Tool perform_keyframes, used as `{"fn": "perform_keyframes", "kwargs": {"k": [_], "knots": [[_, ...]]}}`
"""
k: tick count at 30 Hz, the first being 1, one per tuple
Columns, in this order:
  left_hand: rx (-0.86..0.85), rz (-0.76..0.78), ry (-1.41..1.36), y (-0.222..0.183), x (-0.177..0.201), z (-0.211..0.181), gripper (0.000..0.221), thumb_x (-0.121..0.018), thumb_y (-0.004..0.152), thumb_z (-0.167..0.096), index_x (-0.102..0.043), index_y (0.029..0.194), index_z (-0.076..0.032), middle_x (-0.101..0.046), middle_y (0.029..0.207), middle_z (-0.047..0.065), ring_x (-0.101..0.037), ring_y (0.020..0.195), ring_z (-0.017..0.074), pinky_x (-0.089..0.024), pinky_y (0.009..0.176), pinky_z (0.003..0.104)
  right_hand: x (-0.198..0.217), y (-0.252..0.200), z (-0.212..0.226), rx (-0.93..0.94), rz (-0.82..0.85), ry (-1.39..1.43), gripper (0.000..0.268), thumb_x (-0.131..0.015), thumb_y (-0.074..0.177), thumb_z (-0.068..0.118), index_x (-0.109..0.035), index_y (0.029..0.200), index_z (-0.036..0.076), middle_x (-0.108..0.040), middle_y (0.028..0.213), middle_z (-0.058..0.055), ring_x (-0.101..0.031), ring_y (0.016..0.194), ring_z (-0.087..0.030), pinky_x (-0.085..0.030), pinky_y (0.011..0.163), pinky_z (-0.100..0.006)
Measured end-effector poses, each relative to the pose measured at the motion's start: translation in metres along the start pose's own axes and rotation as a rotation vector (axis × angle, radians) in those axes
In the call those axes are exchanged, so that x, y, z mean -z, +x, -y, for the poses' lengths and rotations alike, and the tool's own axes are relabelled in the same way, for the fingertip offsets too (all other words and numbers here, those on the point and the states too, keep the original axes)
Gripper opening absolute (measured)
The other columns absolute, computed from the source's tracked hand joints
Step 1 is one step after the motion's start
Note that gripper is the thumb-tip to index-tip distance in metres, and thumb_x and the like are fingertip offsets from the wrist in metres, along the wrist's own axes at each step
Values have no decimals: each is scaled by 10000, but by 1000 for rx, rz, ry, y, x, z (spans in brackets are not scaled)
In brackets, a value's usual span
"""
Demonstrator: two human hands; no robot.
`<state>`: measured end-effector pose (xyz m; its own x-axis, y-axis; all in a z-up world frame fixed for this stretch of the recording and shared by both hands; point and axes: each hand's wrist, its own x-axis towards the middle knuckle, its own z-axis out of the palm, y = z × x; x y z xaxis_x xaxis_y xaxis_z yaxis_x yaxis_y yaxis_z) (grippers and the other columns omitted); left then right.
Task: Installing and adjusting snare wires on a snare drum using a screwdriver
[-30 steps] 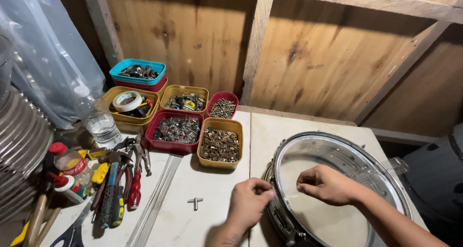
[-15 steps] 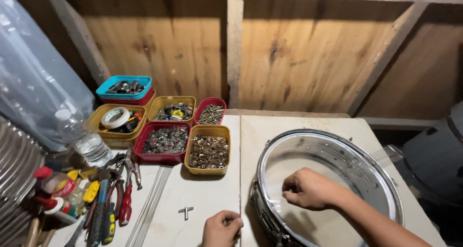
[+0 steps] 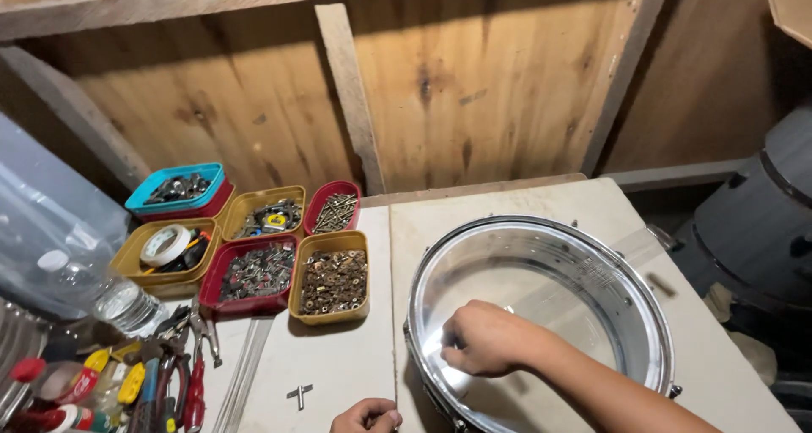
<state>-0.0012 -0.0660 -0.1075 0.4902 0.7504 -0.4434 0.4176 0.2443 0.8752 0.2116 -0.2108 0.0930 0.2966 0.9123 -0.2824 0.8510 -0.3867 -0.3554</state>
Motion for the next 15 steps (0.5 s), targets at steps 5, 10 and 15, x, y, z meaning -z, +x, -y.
{"fn": "perform_keyframes", "kwargs": {"k": [5, 10, 15], "knots": [[54, -49, 10, -27, -10, -41, 183, -805, 737, 7, -910, 882, 43, -745, 567, 153, -621, 505, 176, -510, 576, 228, 11, -9, 14, -51, 50, 11, 273, -565, 885, 326, -716, 807, 112, -708, 776, -144, -646, 751, -350, -492, 670, -464], [-5, -72, 15, -17, -21, -31, 134, -862, 707, -4, -924, 826, 7, -653, 497, 114, -597, 457, 162, -478, 523, 226, 9, -6, 21, -130, 41, -18, 283, -571, 871, 308, -691, 767, 73, -673, 760, -210, -632, 733, -404, -504, 664, -496], [-35, -90, 60, -26, -23, -44, 154, -861, 692, -46, -937, 826, -34, -693, 497, 115, -639, 471, 155, -514, 533, 227, 15, -6, 31, -167, 60, -26, 287, -595, 902, 298, -697, 799, 51, -705, 828, -215, -665, 810, -416, -532, 738, -489]]}}
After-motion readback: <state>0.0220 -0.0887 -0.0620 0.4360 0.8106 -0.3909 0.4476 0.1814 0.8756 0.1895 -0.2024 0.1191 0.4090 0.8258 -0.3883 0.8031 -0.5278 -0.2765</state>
